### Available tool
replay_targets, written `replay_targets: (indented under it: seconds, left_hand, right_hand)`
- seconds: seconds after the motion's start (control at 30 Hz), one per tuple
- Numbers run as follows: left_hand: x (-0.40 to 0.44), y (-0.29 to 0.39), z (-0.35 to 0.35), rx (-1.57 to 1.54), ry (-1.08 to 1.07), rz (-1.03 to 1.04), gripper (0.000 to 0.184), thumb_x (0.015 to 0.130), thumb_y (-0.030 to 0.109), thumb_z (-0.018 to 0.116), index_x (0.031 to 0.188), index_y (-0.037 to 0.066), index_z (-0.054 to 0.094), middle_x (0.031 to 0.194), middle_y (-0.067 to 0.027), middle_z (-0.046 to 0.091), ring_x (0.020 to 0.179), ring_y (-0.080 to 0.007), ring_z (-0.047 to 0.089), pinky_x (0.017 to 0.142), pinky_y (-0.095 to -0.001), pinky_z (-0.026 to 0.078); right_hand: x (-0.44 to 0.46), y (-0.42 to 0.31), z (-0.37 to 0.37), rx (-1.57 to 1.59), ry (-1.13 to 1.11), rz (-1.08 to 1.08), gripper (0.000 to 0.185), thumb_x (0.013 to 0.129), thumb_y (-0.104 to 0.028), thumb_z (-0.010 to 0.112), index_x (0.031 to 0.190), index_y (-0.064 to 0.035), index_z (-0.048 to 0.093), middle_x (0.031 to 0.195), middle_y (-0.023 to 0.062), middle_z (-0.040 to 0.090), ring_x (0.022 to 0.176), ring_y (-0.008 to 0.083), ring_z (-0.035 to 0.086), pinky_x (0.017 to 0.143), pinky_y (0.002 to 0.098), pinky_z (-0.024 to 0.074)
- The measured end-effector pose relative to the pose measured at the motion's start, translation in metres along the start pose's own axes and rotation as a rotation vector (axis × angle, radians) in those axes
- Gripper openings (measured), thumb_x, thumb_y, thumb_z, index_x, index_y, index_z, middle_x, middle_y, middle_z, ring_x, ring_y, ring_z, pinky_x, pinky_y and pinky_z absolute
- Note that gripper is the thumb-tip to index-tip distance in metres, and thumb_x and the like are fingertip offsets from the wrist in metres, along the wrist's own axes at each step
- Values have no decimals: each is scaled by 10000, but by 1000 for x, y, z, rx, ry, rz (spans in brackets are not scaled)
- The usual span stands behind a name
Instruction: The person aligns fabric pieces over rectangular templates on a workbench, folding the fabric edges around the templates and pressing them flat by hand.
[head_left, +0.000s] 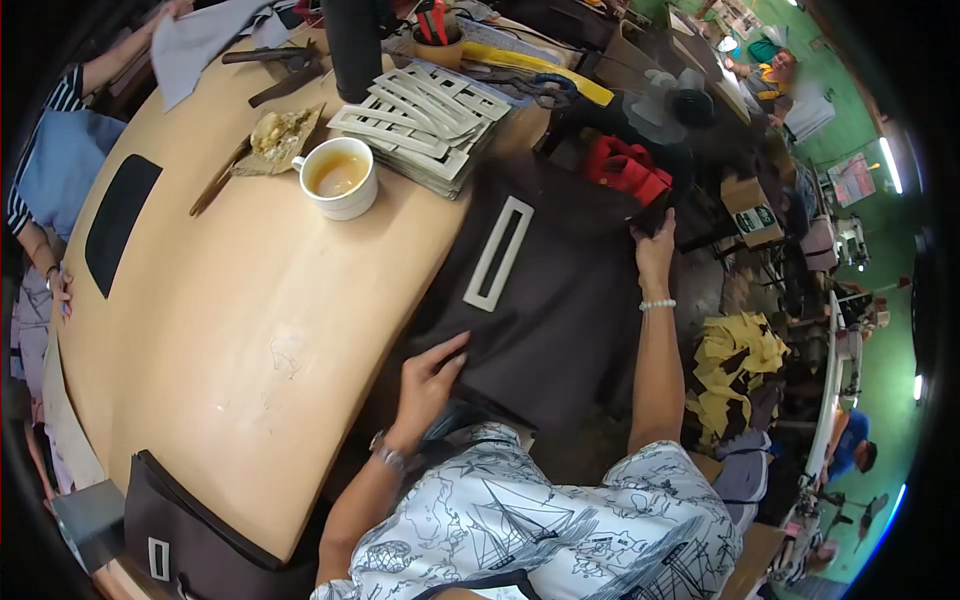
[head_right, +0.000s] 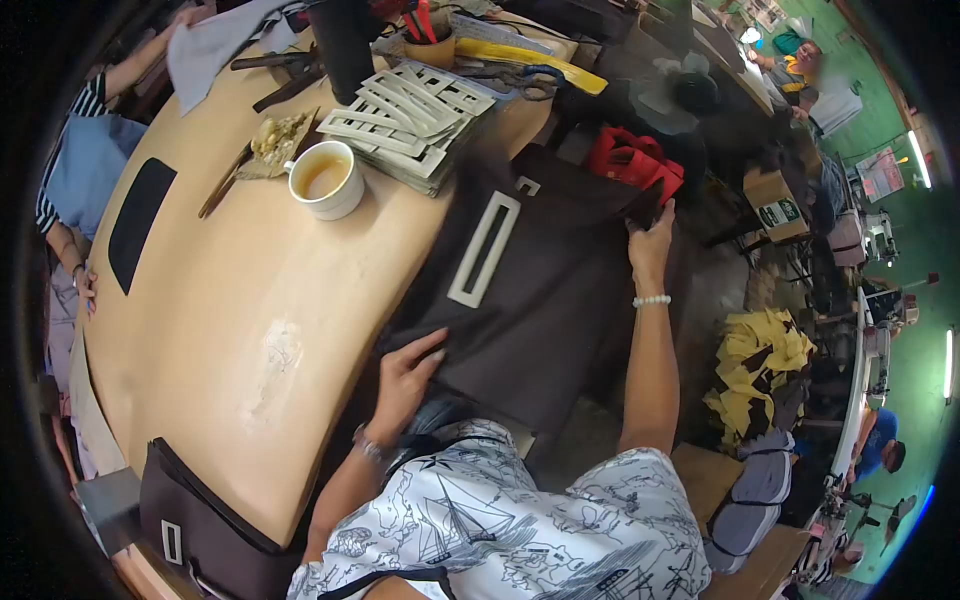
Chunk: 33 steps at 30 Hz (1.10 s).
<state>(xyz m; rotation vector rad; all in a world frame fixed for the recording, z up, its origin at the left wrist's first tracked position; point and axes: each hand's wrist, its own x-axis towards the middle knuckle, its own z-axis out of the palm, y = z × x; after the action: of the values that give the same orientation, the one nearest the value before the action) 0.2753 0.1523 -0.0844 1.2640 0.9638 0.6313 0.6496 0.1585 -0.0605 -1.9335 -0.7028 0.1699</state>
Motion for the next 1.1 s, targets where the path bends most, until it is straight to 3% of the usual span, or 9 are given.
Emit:
replay_targets:
  seconds: [0.13, 0.23, 0.37, 0.47, 0.57, 0.7, 0.8, 0.97, 1.1]
  left_hand:
    - [42, -38, 39, -75, -80, -22, 530, 796, -16, 575, 1313, 7, 464, 932, -39, 628, 606, -37, 496, 579, -200, 447]
    - [49, -58, 51, 22, -140, -156, 633, 765, -28, 573, 1367, 11, 382, 997, -83, 638, 610, -75, 529, 645, -206, 458]
    - [50, -40, 53, 290, -98, -115, 658, 777, -31, 580, 1392, 69, 366, 749, -19, 579, 528, -47, 422, 510, -216, 402]
    - [59, -48, 53, 399, 53, 165, 683, 772, -23, 561, 1406, 53, 319, 500, -66, 446, 493, -125, 466, 564, -279, 417]
    - [69, -53, 46, 197, 97, -72, 698, 794, 3, 568, 1428, 109, 297, 887, -72, 606, 553, -72, 412, 550, -236, 417]
    - [85, -91, 37, 132, 175, 57, 663, 790, 14, 565, 1406, 104, 339, 884, -66, 600, 597, -73, 448, 607, -232, 437]
    - [88, -103, 29, 11, -2, -203, 666, 778, 3, 568, 1397, 51, 326, 962, -80, 613, 656, -110, 500, 637, -236, 443]
    - [78, -140, 43, 4, 24, -27, 651, 801, 81, 590, 1396, 60, 326, 913, -82, 592, 695, -135, 535, 680, -280, 465]
    - [48, -83, 22, 36, -156, -265, 610, 838, 160, 594, 1384, 59, 342, 931, -120, 621, 748, -189, 597, 713, -331, 483]
  right_hand:
    - [43, 80, 5, -175, 35, -33, 779, 763, 55, 590, 1413, 44, 160, 1371, 296, 351, 1225, 376, 438, 1018, 356, 350]
    - [56, 101, 4, -312, -3, 41, 788, 760, 39, 592, 1414, 39, 151, 1338, 325, 373, 1197, 410, 456, 1016, 371, 361]
    - [62, 108, 13, -294, 42, -7, 791, 761, 34, 587, 1416, 32, 143, 1276, 340, 432, 1177, 417, 471, 1009, 386, 368]
    - [68, 105, 26, -253, 91, -119, 791, 763, 32, 587, 1421, 16, 148, 1239, 331, 474, 1163, 410, 486, 996, 387, 378]
    - [68, 99, 33, -328, 48, -52, 802, 767, 25, 594, 1426, -1, 139, 1234, 319, 486, 1143, 415, 498, 974, 399, 396]
    - [49, 78, 42, -500, -8, 46, 840, 769, -2, 624, 1430, -8, 106, 1209, 319, 502, 1106, 428, 515, 942, 424, 415]
    - [48, 96, 45, -510, 25, -64, 866, 781, -61, 648, 1436, -27, 84, 1267, 323, 447, 1110, 438, 500, 923, 431, 424]
    - [40, 75, 49, -593, 241, -317, 811, 815, -171, 649, 1404, 63, 142, 1397, 319, 265, 1255, 418, 355, 1035, 428, 316]
    - [3, 1, 76, -366, 273, -594, 745, 887, -259, 588, 1371, 129, 176, 1427, 308, 220, 1341, 392, 232, 1115, 425, 178]
